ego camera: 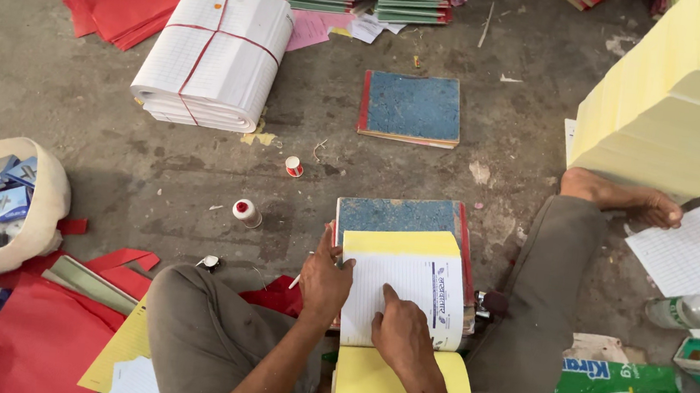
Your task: The person sits on the floor and uses a handheld sewing device to stitch the spine of a yellow notebook. They repeatedly feed the pages through the device, pull the thread, and occasionally mark the pages with a red pen. The person also stacks completed notebooks and handles loose paper sheets.
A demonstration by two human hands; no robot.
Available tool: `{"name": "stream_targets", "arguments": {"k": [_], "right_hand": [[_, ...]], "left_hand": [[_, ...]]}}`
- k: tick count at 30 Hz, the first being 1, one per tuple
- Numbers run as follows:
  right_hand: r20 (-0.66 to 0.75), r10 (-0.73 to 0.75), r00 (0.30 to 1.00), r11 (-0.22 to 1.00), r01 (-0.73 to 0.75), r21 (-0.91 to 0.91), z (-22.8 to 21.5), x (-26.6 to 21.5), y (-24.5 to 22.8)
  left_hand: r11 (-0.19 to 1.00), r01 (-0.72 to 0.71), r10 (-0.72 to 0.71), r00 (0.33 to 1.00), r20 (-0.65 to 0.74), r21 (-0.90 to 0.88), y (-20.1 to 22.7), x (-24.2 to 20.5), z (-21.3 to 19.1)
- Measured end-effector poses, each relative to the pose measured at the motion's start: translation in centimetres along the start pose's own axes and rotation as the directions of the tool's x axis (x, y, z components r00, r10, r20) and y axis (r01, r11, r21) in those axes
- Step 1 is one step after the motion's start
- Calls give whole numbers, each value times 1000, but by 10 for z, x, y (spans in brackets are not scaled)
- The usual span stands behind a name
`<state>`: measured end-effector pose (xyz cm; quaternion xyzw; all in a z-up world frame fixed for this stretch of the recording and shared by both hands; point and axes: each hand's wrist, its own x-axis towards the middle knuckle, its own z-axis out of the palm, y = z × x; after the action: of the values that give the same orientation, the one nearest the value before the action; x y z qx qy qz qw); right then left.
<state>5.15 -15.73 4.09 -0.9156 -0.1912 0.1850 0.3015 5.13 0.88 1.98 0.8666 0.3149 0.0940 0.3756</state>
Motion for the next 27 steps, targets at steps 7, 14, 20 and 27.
{"name": "stream_targets", "arguments": {"k": [7, 14, 20, 27], "right_hand": [[17, 33, 999, 998, -34, 49, -6, -4, -6], [11, 4, 1000, 999, -4, 38, -6, -4, -9], [-32, -23, 999, 999, 24, 25, -5, -3, -9], [-43, -45, 998, 995, 49, 89, 8, 1, 2]], "left_hand": [[985, -112, 118, 992, -39, 133, 0, 0, 1], [999, -42, 40, 996, 84, 26, 1, 27, 6], [847, -315, 409, 901, -145, 428, 15, 40, 22], [841, -434, 467, 883, -31, 322, 9, 0, 26]]}}
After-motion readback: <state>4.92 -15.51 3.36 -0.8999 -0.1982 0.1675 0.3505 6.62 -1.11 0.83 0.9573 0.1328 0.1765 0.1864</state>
